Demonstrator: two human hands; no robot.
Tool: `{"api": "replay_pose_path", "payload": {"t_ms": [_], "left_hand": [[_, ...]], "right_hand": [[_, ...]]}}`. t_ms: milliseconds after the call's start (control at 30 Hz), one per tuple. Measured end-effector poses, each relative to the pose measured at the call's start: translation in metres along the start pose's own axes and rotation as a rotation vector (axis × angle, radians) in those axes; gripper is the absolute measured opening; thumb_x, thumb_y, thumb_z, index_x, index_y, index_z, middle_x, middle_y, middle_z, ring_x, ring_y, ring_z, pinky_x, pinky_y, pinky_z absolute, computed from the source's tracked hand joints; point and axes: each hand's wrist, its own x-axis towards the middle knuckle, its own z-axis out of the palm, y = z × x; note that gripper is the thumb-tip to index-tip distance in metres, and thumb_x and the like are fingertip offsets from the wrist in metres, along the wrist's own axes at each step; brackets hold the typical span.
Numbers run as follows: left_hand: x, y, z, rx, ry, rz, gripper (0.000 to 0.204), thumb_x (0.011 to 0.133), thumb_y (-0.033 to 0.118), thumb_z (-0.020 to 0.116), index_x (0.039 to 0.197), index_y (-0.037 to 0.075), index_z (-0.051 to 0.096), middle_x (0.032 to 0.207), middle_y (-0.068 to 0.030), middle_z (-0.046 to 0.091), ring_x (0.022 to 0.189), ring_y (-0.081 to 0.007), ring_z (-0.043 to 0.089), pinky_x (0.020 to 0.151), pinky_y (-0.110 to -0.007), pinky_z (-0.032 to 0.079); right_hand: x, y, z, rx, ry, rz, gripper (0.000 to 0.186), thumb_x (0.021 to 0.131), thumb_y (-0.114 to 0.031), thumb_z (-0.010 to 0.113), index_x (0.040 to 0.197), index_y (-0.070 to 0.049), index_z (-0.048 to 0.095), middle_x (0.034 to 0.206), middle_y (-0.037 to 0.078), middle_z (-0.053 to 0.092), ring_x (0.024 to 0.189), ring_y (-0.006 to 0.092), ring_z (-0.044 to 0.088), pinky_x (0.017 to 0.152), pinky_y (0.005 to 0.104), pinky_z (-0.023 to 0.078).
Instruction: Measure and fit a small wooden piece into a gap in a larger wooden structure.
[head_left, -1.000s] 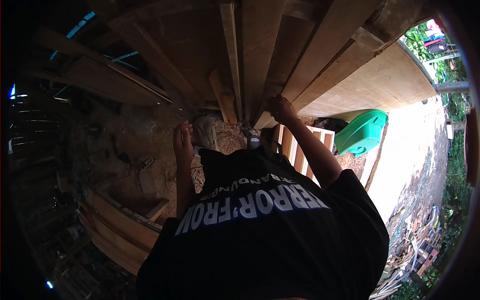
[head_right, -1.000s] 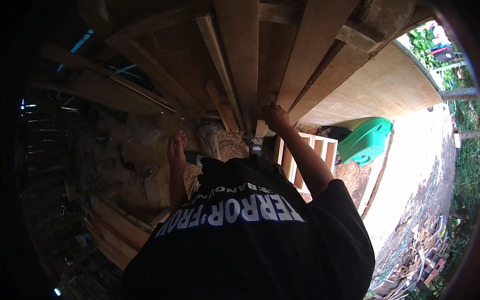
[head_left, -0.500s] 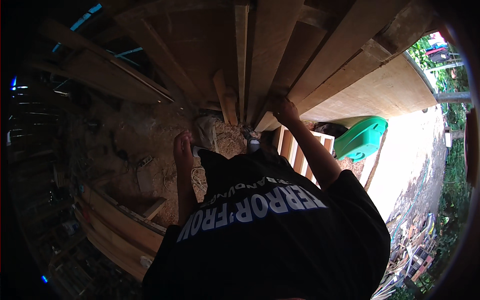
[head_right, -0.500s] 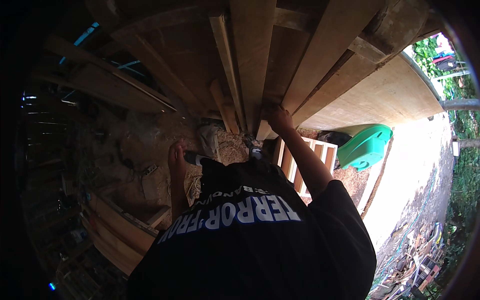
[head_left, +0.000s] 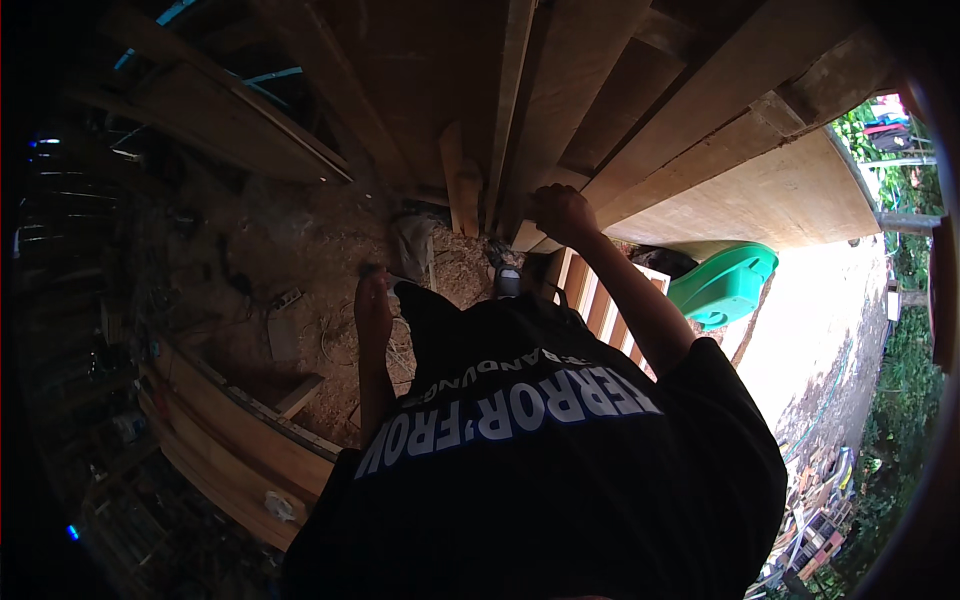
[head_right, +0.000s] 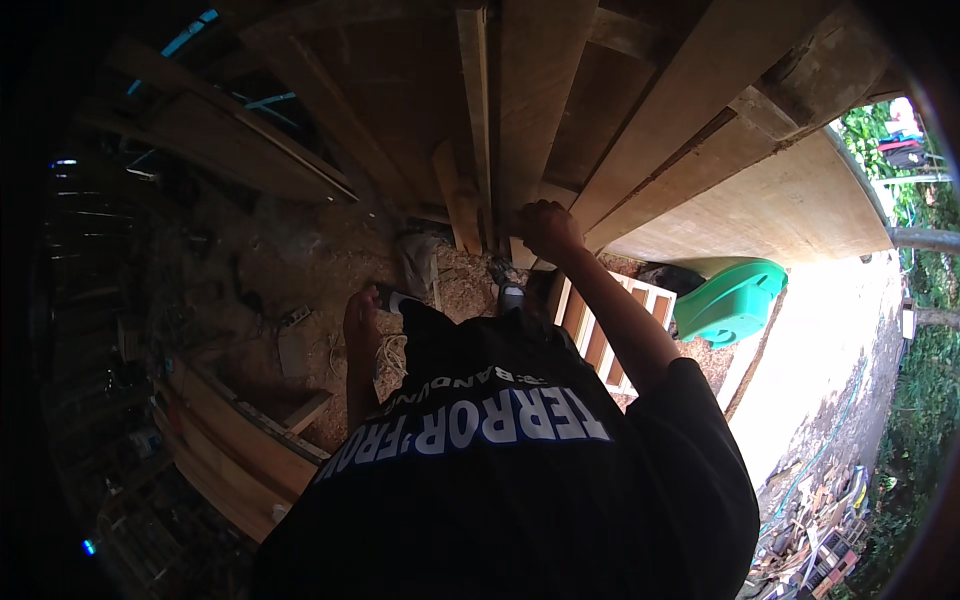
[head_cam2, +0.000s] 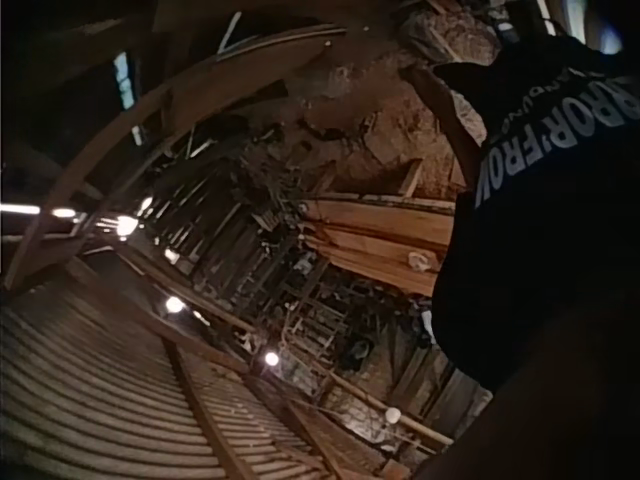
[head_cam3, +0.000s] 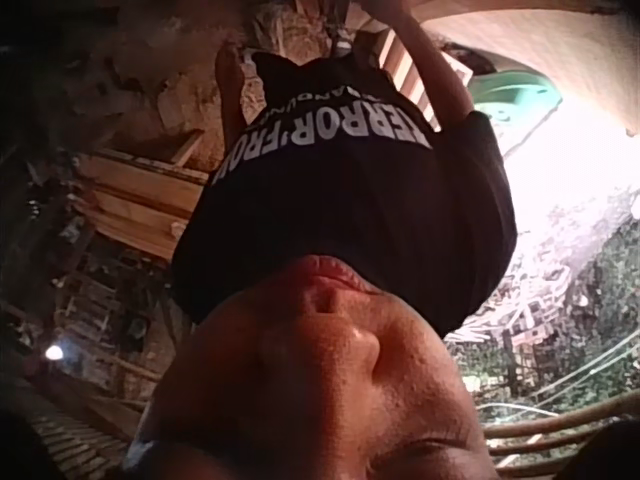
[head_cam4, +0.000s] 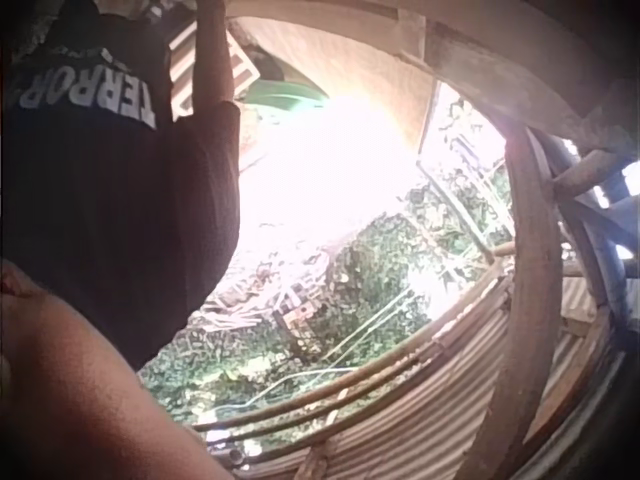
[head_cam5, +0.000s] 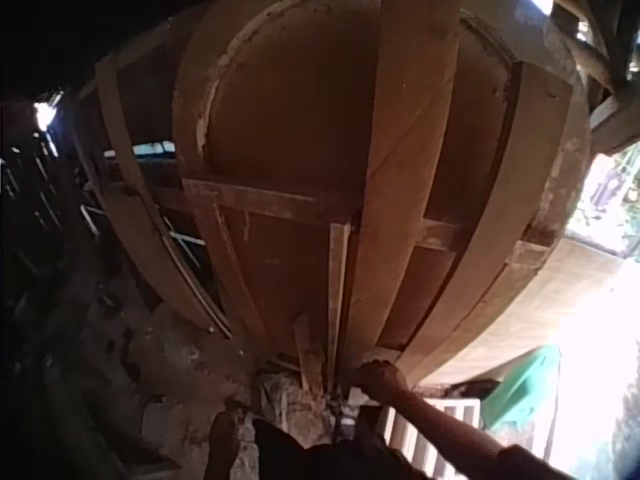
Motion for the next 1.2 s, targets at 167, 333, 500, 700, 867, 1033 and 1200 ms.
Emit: {"api": "replay_pose_path", "payload": {"t_ms": [167,333,500,700,867,1033,1200], "left_hand": [[0.010,0.006,-0.006,-0.018,-0.010,0.040,0.034,0.110,0.027,0.046,0.125,0.000,0.061,0.127,-0.0155,0.064,0.118,-0.0258,0.063,0.100,-0.039,0.050],[0.016,0.010,-0.013,0.005,-0.025,0.035,0.035,0.110,0.027,0.046,0.127,0.000,0.061,0.124,-0.0151,0.065,0.117,-0.0250,0.063,0.099,-0.039,0.051],[0.014,0.007,-0.017,0.047,-0.031,0.029,0.035,0.110,0.027,0.046,0.128,0.001,0.062,0.124,-0.0148,0.065,0.113,-0.0238,0.064,0.097,-0.038,0.051],[0.009,-0.003,-0.017,0.068,-0.040,0.020,0.037,0.111,0.028,0.044,0.127,0.001,0.063,0.123,-0.0149,0.065,0.113,-0.0237,0.063,0.096,-0.038,0.051],[0.010,-0.002,-0.007,0.076,-0.037,0.027,0.037,0.111,0.029,0.045,0.127,0.001,0.064,0.122,-0.0144,0.066,0.112,-0.0236,0.065,0.097,-0.037,0.051],[0.012,0.004,0.001,0.082,-0.060,0.007,0.038,0.110,0.029,0.045,0.127,0.001,0.064,0.119,-0.0141,0.067,0.110,-0.0238,0.066,0.097,-0.037,0.051],[0.014,0.009,0.006,0.037,-0.077,-0.040,0.039,0.110,0.031,0.045,0.128,0.001,0.063,0.119,-0.0142,0.068,0.110,-0.0236,0.066,0.096,-0.037,0.051]], "right_hand": [[0.005,-0.007,-0.001,0.129,-0.053,0.149,0.054,0.067,-0.019,0.086,0.119,-0.018,0.072,0.119,0.006,0.068,0.112,0.0317,0.064,0.098,0.0431,0.053],[0.004,-0.008,0.020,0.173,-0.014,0.123,0.054,0.067,-0.019,0.087,0.119,-0.020,0.073,0.124,0.005,0.068,0.113,0.0307,0.064,0.098,0.0421,0.054],[0.013,-0.009,0.030,-0.022,0.001,-0.016,0.041,0.072,-0.021,0.083,0.112,-0.026,0.076,0.121,0.003,0.069,0.109,0.0267,0.065,0.094,0.0388,0.055],[0.028,-0.006,0.030,-0.126,0.134,-0.163,0.030,0.077,-0.023,0.079,0.107,-0.024,0.076,0.112,0.002,0.069,0.103,0.0270,0.066,0.086,0.0395,0.057],[0.029,0.001,0.043,-0.076,0.160,-0.079,0.035,0.076,-0.023,0.079,0.110,-0.020,0.075,0.112,0.005,0.069,0.101,0.0279,0.066,0.087,0.0400,0.057],[0.035,0.001,0.051,0.019,0.046,0.013,0.046,0.074,-0.022,0.082,0.119,-0.019,0.073,0.116,0.007,0.069,0.106,0.0291,0.067,0.092,0.0407,0.056],[0.040,-0.009,0.045,0.240,0.031,0.279,0.055,0.070,-0.018,0.084,0.123,-0.019,0.071,0.123,0.011,0.067,0.112,0.0312,0.065,0.094,0.0422,0.055]]}}
